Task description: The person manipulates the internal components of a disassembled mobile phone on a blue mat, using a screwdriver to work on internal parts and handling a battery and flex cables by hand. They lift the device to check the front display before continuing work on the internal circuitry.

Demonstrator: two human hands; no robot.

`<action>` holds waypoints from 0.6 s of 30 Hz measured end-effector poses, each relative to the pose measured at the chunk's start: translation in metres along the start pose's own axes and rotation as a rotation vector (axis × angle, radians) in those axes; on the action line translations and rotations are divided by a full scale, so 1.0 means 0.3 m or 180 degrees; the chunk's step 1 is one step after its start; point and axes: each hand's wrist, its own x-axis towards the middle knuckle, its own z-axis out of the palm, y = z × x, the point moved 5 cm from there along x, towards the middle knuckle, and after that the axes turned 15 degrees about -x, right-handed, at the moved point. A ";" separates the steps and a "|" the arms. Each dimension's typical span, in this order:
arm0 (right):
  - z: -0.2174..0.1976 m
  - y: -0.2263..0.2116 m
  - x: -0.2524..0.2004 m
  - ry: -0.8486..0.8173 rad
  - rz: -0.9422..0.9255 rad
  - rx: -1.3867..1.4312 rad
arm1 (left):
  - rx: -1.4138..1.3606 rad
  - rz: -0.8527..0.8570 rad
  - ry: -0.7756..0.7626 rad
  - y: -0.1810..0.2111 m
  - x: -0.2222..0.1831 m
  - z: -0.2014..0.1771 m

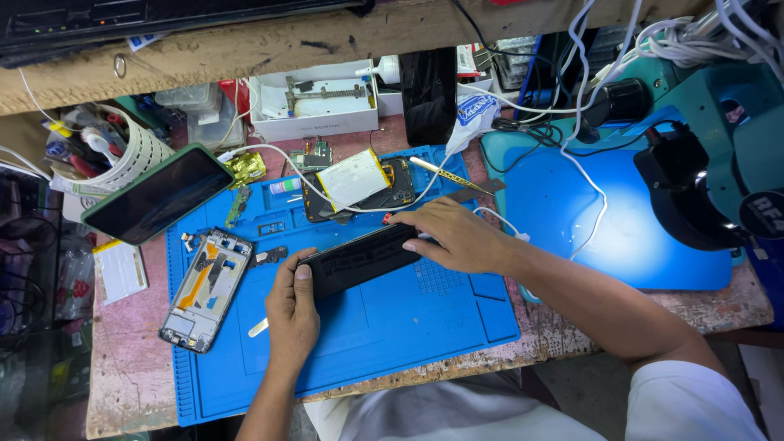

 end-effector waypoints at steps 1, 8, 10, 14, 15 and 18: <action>0.000 0.001 0.002 0.0010 0.0000 -0.0014 | 0.0019 0.0058 -0.0003 0.004 0.002 0.003; -0.005 0.004 -0.001 -0.0025 0.0072 0.0020 | -0.0014 0.0132 -0.0023 0.015 0.005 0.011; -0.008 0.001 -0.003 0.0072 -0.0013 0.0045 | -0.0011 0.0171 -0.0039 0.013 0.003 0.011; -0.005 0.003 -0.005 0.0028 0.0018 0.0032 | 0.0007 0.0137 -0.0010 0.008 0.002 0.008; -0.004 0.003 -0.005 0.0004 0.0031 0.0015 | -0.0007 0.0155 -0.0022 0.009 0.002 0.008; 0.001 0.006 -0.006 -0.0067 0.0090 0.0001 | -0.0007 0.0132 -0.0027 0.007 0.001 0.006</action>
